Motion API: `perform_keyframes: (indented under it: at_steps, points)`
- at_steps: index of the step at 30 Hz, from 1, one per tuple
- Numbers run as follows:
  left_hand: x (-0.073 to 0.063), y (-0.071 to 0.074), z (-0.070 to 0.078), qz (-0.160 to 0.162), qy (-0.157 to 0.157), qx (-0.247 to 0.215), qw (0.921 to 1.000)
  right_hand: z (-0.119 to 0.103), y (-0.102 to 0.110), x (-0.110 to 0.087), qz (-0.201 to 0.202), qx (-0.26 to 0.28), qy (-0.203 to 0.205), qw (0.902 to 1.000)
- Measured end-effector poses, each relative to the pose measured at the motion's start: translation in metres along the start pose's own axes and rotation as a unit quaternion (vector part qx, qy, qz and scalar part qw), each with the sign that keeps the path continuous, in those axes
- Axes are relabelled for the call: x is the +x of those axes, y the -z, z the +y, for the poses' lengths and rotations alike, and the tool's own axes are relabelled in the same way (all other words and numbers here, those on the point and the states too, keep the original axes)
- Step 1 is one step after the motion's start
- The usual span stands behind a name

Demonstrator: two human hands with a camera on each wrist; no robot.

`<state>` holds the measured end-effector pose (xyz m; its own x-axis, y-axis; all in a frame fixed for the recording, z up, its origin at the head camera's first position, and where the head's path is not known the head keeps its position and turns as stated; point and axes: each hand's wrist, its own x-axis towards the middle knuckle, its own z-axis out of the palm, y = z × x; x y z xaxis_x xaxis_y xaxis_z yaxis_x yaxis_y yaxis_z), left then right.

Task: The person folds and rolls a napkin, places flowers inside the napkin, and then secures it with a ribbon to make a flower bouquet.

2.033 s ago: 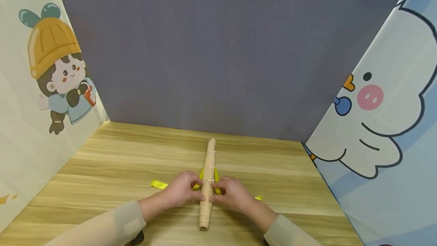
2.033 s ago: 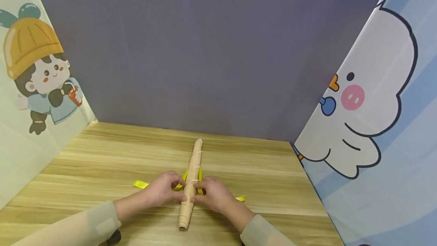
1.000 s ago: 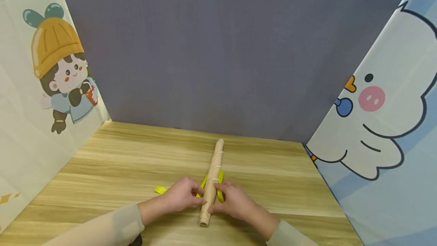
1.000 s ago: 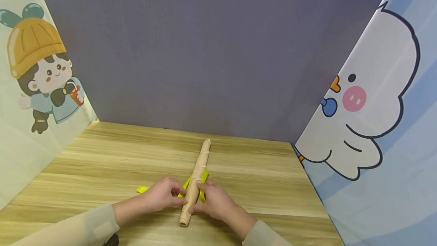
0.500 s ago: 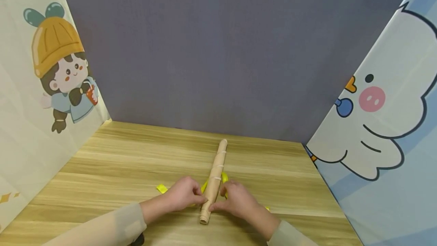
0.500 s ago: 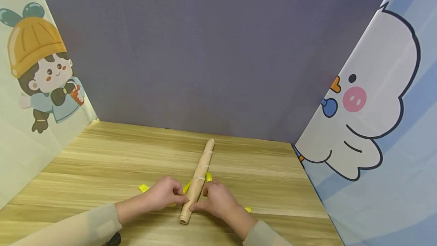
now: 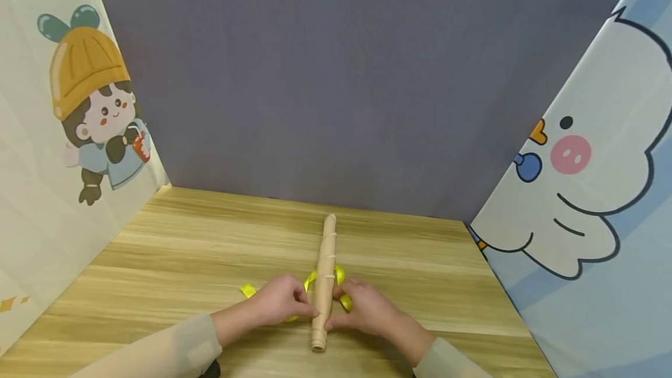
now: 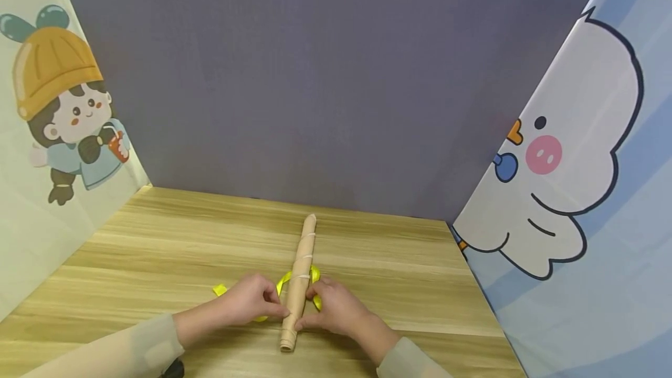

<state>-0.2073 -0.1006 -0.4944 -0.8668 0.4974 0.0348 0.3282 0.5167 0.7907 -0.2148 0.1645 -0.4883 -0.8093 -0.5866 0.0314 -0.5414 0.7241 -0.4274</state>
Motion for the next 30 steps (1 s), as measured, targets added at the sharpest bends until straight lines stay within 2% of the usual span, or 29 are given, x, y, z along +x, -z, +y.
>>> perform_keyframes:
  at_steps: [5, 11, 18, 23, 27, 30]
  points:
    - [-0.002, 0.007, -0.002, 0.014, 0.014, 0.007, 0.9998, 0.005, 0.002, -0.002, -0.015, 0.044, -0.007, 0.9989]
    - [-0.002, 0.017, -0.003, 0.043, 0.055, -0.002, 0.9976, 0.015, 0.004, -0.004, -0.016, 0.110, -0.036, 0.9931]
    - [0.004, 0.033, -0.011, 0.067, 0.041, 0.017, 0.9968, 0.031, 0.011, -0.009, 0.001, 0.161, -0.075, 0.9841]
    - [0.011, 0.046, -0.021, 0.075, 0.052, -0.005, 0.9958, 0.047, 0.021, -0.011, 0.021, 0.193, -0.088, 0.9770]
    - [0.016, 0.058, -0.031, 0.086, 0.042, -0.012, 0.9953, 0.060, 0.028, -0.012, 0.039, 0.207, -0.092, 0.9732]
    - [0.018, 0.070, -0.038, 0.074, 0.040, -0.024, 0.9962, 0.069, 0.034, -0.014, 0.049, 0.211, -0.101, 0.9711]
